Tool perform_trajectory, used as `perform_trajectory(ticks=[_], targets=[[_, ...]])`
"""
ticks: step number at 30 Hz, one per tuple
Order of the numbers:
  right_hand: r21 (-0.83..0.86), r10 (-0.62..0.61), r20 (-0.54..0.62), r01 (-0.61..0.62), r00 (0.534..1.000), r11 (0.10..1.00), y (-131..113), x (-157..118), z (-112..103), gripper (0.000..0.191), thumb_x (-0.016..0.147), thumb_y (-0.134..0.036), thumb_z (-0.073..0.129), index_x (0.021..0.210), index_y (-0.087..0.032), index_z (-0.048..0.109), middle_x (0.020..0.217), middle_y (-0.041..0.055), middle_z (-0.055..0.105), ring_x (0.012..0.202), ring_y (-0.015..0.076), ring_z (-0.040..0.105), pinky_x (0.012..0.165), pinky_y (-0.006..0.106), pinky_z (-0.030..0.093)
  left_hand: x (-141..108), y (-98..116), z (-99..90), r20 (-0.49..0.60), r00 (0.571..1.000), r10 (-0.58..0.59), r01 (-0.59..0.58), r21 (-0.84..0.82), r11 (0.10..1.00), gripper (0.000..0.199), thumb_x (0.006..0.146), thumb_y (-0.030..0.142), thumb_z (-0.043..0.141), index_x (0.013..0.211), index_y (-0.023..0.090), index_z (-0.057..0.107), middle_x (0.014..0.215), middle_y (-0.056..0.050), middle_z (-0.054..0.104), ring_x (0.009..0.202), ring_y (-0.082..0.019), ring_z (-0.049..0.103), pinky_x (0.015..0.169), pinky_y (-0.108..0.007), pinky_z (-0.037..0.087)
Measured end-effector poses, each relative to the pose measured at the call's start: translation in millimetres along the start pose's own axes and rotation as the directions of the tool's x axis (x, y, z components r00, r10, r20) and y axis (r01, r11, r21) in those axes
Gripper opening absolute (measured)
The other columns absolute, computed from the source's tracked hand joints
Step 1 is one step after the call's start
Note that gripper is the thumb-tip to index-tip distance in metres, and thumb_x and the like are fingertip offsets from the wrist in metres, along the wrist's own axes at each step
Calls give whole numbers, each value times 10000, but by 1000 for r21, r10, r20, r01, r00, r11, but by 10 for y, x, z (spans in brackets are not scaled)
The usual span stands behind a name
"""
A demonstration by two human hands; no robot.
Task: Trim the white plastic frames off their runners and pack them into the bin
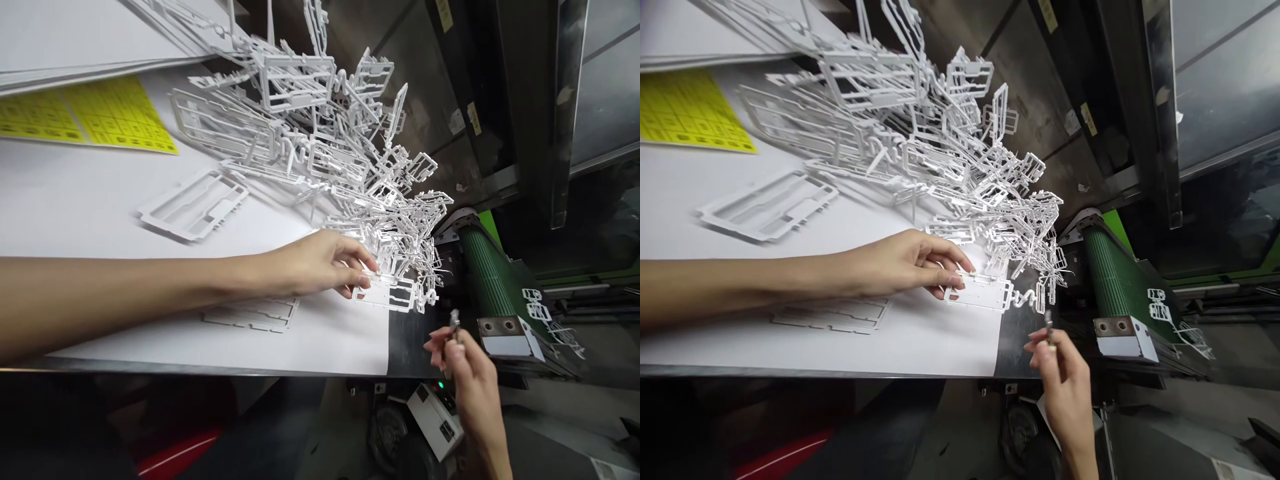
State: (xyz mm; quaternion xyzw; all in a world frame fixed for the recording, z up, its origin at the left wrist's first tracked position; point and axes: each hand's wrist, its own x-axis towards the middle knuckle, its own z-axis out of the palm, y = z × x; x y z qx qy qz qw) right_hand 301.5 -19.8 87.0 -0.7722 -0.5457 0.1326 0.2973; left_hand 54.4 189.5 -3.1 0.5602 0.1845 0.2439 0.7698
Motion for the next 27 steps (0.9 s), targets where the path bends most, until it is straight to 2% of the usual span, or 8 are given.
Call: perform_trajectory(ticks=[2,4,7,11,15,19,23,27], targets=[[-137,-1,57,9,998,990,-38,-76,20,363,1040,-570,685,1040,-215,759,894,45,711,764,217,631,701,267,513,1,6,-3,-13,1000,26,-26,6,1000,266,877,231,763,1132,154,751,849,-17,786,745,-139,752,734,-247,614],[-181,-15,69,27,998,983,-96,-107,84,355,1039,-560,675,1047,-217,764,899,37,717,744,218,640,688,269,519,5,3,-6,-13,999,46,-46,6,999,264,870,226,761,1126,165,761,867,-22,794,792,-152,762,738,-249,621],[-183,-66,35,72,997,980,-180,-85,189,339,1038,-542,668,1030,-216,759,894,36,723,752,231,662,679,272,532,16,-23,-7,-2,998,66,-66,-16,998,221,859,240,765,1067,166,768,889,-28,800,851,-167,767,749,-253,634],[-192,-125,8,124,992,974,-251,-45,263,304,1024,-506,692,1047,-210,757,918,51,731,785,259,681,708,300,552,28,-68,2,17,995,99,-98,-46,994,224,831,284,795,1021,170,761,853,-15,783,839,-171,758,786,-288,649],[-218,-175,-15,167,985,961,-277,-48,291,272,1026,-481,701,1089,-221,749,931,40,726,748,247,668,710,310,554,36,-73,4,20,992,127,-125,-90,988,213,795,284,819,960,167,753,838,-9,765,841,-170,750,832,-318,652],[-241,-227,-21,216,974,946,-273,-73,305,218,1048,-447,690,1096,-240,737,969,27,724,755,231,663,700,299,540,35,-56,2,17,990,140,-137,-113,984,166,815,255,798,944,163,747,844,-8,771,830,-152,749,818,-282,647],[-252,-246,-34,230,969,940,-255,-106,311,201,1059,-426,691,1126,-239,723,1023,41,727,809,242,680,717,308,532,23,-41,1,15,988,151,-148,-102,984,131,837,233,779,942,161,751,855,-8,779,814,-138,747,809,-259,641],[-255,-256,-50,235,965,938,-248,-120,322,195,1063,-421,697,1140,-243,718,1040,48,727,874,258,694,723,311,534,15,-33,3,14,988,153,-151,-84,985,125,830,228,784,937,170,758,867,-8,780,824,-145,747,856,-294,644]])
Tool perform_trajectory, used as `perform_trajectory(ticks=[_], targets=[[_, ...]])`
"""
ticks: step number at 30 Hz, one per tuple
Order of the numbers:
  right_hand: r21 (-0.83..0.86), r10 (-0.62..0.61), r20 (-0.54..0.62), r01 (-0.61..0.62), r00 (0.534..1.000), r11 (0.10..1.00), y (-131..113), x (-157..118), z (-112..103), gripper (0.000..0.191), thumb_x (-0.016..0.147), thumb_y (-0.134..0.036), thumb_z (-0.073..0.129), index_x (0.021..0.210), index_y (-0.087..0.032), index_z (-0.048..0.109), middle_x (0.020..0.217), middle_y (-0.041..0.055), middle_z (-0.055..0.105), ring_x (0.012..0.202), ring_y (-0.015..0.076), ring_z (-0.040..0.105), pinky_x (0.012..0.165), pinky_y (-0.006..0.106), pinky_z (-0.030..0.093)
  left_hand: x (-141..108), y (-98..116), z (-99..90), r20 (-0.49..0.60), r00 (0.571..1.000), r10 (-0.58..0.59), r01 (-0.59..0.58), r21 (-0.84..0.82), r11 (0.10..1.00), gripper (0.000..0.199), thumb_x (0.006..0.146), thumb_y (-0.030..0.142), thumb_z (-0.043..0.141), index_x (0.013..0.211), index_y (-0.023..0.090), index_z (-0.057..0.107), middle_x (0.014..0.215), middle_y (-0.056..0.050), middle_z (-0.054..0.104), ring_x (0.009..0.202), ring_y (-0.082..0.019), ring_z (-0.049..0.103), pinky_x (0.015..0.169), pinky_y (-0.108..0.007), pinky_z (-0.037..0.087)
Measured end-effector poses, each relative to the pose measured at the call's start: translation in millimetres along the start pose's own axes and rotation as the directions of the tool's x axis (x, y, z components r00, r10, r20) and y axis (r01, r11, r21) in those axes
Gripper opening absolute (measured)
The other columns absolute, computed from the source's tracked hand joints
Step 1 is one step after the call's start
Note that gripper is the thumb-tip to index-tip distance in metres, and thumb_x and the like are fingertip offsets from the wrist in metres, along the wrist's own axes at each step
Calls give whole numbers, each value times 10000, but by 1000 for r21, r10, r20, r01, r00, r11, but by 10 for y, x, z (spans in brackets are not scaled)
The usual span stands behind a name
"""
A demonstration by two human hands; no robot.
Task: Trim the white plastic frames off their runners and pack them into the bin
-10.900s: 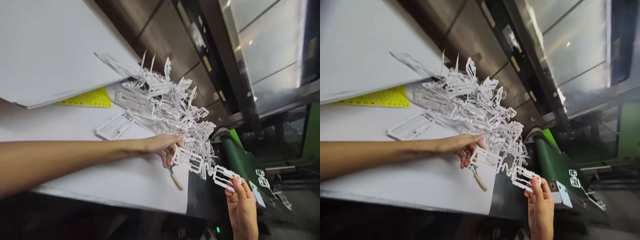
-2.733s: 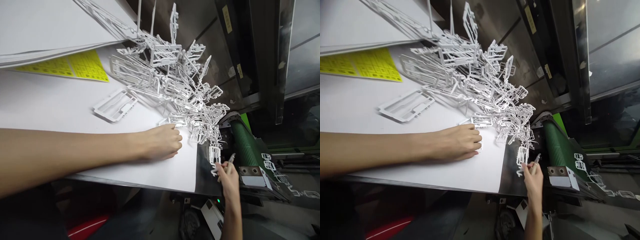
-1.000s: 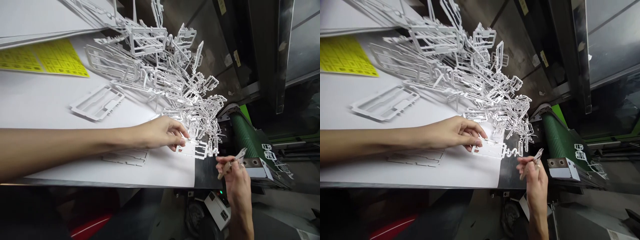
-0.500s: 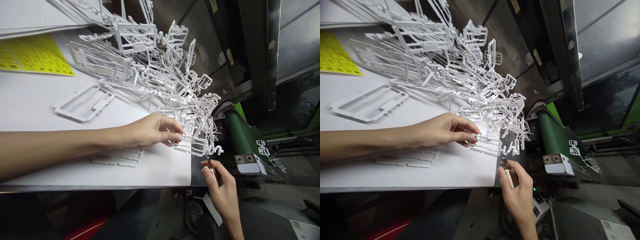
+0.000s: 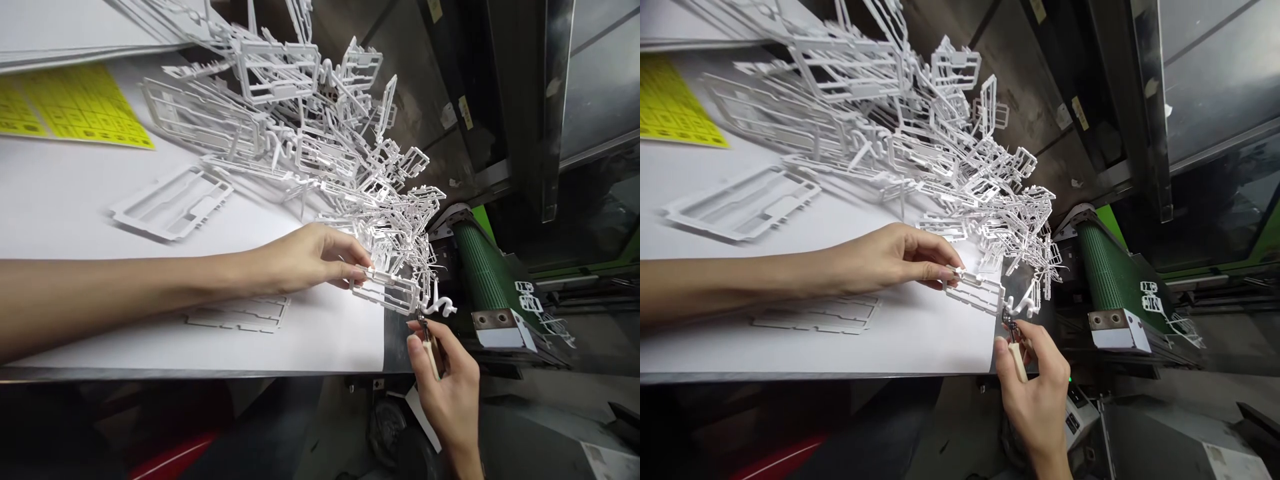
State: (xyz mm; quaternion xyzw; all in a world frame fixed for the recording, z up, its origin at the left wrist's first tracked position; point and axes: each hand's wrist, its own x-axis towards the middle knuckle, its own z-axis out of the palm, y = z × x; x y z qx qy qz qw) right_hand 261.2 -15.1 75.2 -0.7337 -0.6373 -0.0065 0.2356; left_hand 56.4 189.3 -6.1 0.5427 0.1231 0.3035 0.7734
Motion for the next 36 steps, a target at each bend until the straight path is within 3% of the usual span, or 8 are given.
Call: perform_trajectory(ticks=[4,13,24,27,31,36], targets=[[-10,-5,-4,5,1000,1000,-10,5,12,211,1057,-431,699,1133,-236,720,1034,58,729,855,271,696,718,326,536,-2,2,8,1,1000,-7,7,-9,1000,124,831,224,788,940,175,758,867,-6,782,843,-149,750,872,-303,645],[-19,4,-19,-5,1000,1000,-28,9,25,223,1054,-442,698,1117,-230,725,1029,58,730,853,265,698,720,322,535,3,5,-13,-10,999,42,-42,-32,999,77,851,160,771,927,171,775,836,11,793,806,-105,745,779,-191,628],[-20,0,-23,0,1000,1000,-41,6,18,224,1058,-438,696,1119,-224,727,1015,41,729,828,236,695,723,293,543,5,23,-10,-11,999,43,-43,37,998,98,837,208,765,928,171,773,856,3,788,832,-141,746,834,-258,630],[-19,-24,-41,24,999,1000,-23,-6,23,206,1058,-413,708,1100,-214,735,988,41,726,794,227,692,690,286,545,-22,42,0,18,994,105,-106,164,981,146,856,241,750,983,172,773,978,-15,798,932,-158,749,909,-281,612],[-29,-103,-51,102,993,994,-11,-20,46,140,1058,-331,725,1141,-218,707,980,39,712,793,219,682,647,279,523,-100,65,47,92,976,196,-214,265,940,376,873,318,779,1239,237,743,1257,-22,764,1167,-183,709,1011,-292,566],[-104,-259,-37,254,965,961,-85,19,81,43,1054,-248,707,1076,-219,684,852,-6,603,630,157,539,601,271,460,-139,59,78,203,932,301,-347,251,904,238,951,211,701,1167,237,798,1127,-9,813,1034,-146,756,911,-228,568]])
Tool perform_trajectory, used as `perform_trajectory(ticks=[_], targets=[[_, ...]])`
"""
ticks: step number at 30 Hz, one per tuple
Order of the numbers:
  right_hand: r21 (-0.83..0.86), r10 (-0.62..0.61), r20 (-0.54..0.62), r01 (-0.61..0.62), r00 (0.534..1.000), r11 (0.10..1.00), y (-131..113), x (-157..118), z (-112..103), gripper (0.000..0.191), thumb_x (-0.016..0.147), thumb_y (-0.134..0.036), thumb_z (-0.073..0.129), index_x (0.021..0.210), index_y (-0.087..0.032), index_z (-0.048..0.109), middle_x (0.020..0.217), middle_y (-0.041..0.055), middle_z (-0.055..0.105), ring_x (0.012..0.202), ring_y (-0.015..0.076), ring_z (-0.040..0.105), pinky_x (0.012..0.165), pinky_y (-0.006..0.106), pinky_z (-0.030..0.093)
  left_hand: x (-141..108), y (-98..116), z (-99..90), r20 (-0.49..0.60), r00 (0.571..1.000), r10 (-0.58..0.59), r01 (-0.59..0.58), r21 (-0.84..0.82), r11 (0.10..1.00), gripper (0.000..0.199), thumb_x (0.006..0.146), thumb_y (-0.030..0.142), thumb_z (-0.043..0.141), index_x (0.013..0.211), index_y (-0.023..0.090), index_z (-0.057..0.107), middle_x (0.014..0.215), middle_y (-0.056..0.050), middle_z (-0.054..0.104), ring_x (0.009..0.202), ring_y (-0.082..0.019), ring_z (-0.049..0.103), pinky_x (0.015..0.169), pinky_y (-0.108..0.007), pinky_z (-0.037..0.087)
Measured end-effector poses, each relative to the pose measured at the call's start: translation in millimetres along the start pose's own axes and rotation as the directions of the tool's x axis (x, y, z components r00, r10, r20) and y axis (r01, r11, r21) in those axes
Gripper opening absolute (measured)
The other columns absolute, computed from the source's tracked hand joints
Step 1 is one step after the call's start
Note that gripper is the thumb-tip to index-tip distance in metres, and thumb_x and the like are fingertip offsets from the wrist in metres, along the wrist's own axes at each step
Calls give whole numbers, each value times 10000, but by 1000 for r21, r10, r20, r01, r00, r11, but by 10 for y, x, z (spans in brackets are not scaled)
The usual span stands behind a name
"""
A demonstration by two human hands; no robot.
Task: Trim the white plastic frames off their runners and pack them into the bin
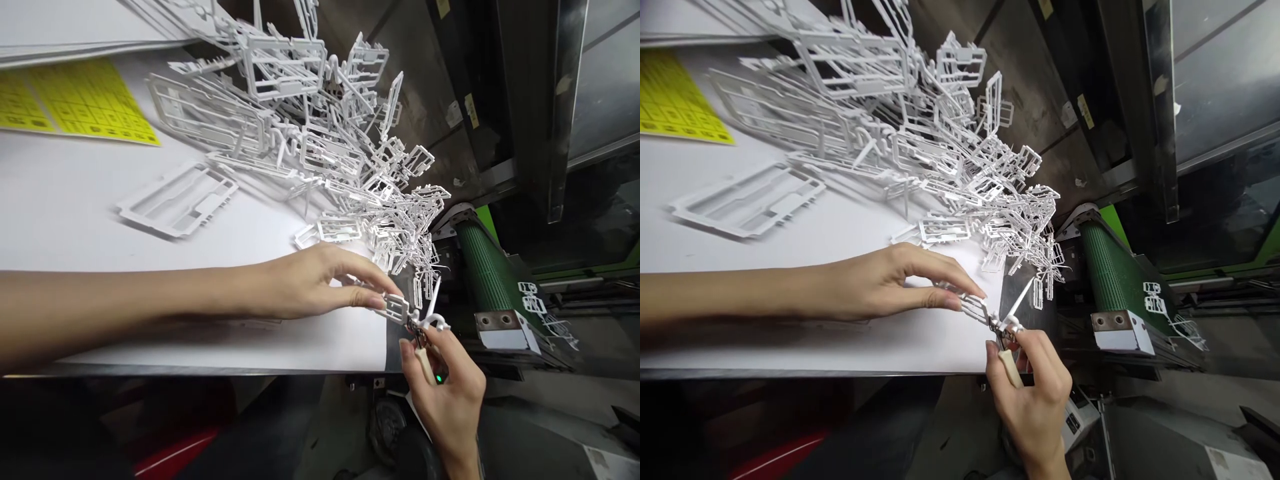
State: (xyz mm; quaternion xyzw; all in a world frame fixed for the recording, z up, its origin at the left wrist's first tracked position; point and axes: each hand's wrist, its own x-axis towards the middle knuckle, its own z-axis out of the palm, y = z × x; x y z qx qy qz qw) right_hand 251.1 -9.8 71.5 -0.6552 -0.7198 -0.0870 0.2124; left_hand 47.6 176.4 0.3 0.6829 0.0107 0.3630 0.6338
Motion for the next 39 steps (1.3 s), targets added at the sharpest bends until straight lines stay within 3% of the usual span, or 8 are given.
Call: perform_trajectory(ticks=[7,25,33,39], targets=[[-22,-66,4,66,998,998,-25,42,1,62,1067,-238,696,1123,-225,672,876,-11,585,666,152,520,629,263,449,10,-26,13,-55,995,83,-83,12,997,227,908,106,730,1064,230,839,1023,-8,832,939,-135,791,841,-185,590],[10,-44,38,43,998,999,-20,37,0,59,1057,-223,699,1101,-218,659,906,-7,598,688,151,536,645,262,455,2,-28,3,-66,995,81,-78,46,996,264,883,102,768,1061,282,843,1005,8,831,918,-141,795,806,-182,604],[18,-29,45,28,999,999,35,16,17,36,1048,-239,708,1064,-226,678,904,4,652,687,167,602,608,255,466,2,9,-2,-55,998,12,-9,49,999,221,882,128,761,1054,240,845,996,-1,832,918,-141,792,795,-178,586],[129,60,153,-81,986,988,20,66,32,80,1057,-272,678,1020,-205,701,853,0,684,684,179,643,620,238,492,4,2,1,-64,990,-125,129,67,989,191,881,218,746,1042,242,847,1026,-7,829,931,-172,790,779,-219,599]])
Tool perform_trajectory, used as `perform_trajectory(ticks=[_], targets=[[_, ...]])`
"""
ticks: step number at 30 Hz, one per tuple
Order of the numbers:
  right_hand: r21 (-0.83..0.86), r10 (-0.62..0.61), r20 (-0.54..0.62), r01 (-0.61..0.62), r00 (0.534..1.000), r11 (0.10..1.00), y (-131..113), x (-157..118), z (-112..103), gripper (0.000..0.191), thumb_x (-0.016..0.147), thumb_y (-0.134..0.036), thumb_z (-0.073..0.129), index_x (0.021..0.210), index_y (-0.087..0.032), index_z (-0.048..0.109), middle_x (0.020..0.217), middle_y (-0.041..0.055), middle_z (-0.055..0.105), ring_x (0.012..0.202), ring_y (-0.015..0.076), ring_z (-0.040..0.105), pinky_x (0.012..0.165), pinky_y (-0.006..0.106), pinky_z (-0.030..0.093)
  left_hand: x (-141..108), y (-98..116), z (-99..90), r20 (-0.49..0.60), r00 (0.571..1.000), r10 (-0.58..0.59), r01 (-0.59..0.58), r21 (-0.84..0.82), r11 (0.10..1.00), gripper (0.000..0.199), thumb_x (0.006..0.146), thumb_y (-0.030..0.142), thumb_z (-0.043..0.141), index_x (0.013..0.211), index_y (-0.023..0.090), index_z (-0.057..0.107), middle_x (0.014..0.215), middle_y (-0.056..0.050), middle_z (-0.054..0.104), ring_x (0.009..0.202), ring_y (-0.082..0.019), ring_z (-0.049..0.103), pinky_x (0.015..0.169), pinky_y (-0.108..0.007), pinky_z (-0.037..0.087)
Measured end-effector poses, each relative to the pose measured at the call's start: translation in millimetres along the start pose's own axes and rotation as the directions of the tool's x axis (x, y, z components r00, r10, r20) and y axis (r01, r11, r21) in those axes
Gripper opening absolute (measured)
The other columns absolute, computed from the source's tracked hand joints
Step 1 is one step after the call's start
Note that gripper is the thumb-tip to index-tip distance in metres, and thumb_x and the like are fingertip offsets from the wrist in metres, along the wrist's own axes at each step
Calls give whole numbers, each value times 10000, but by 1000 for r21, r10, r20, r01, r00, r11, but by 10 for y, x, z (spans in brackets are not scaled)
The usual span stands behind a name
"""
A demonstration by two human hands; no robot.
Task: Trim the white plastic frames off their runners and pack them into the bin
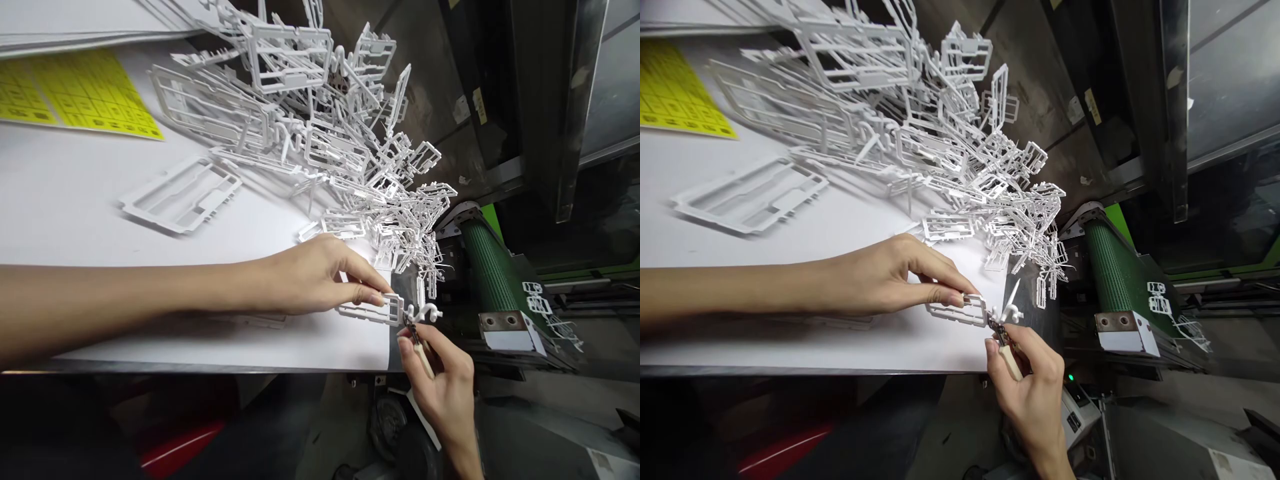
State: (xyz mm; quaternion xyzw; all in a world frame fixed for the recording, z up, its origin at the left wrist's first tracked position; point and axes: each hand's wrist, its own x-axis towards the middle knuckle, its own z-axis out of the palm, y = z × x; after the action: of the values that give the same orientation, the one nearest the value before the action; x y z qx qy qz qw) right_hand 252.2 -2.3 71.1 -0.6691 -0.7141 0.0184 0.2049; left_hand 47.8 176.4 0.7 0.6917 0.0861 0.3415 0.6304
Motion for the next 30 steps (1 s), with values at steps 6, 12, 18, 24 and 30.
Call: perform_trajectory(ticks=[6,12,18,24,30], targets=[[67,154,47,-157,987,985,0,12,33,357,1100,-393,604,810,-187,630,656,-31,491,554,143,439,512,240,347,14,-14,-16,8,995,-102,103,-16,995,184,904,285,704,1004,226,845,883,-12,826,727,-154,754,622,-209,558],[308,313,106,-330,944,892,126,-27,22,386,1115,-491,615,879,-185,616,672,-29,477,560,144,419,485,219,332,34,21,-21,31,982,-189,190,-45,981,201,922,274,672,1021,193,828,808,-20,799,662,-148,717,589,-214,539],[272,387,36,-382,921,883,279,44,146,373,1002,-509,745,856,-189,621,713,-10,576,618,166,515,555,230,405,-15,-103,4,132,977,-166,121,299,947,414,972,364,682,1329,156,715,1145,-97,788,998,-223,737,857,-299,553],[257,428,-39,-405,903,877,565,154,355,345,903,-509,796,916,-201,641,948,45,718,775,222,633,669,277,471,-101,-188,-10,276,957,-92,-140,713,687,790,883,591,763,1463,89,573,1281,-199,647,1151,-340,616,962,-424,511],[377,464,235,-520,854,767,439,104,463,338,871,-517,752,865,-194,652,836,35,711,712,237,654,627,296,471,-135,-161,24,437,896,-85,-300,734,610,421,931,482,727,1183,144,722,1184,-162,657,1044,-306,602,899,-411,505]])
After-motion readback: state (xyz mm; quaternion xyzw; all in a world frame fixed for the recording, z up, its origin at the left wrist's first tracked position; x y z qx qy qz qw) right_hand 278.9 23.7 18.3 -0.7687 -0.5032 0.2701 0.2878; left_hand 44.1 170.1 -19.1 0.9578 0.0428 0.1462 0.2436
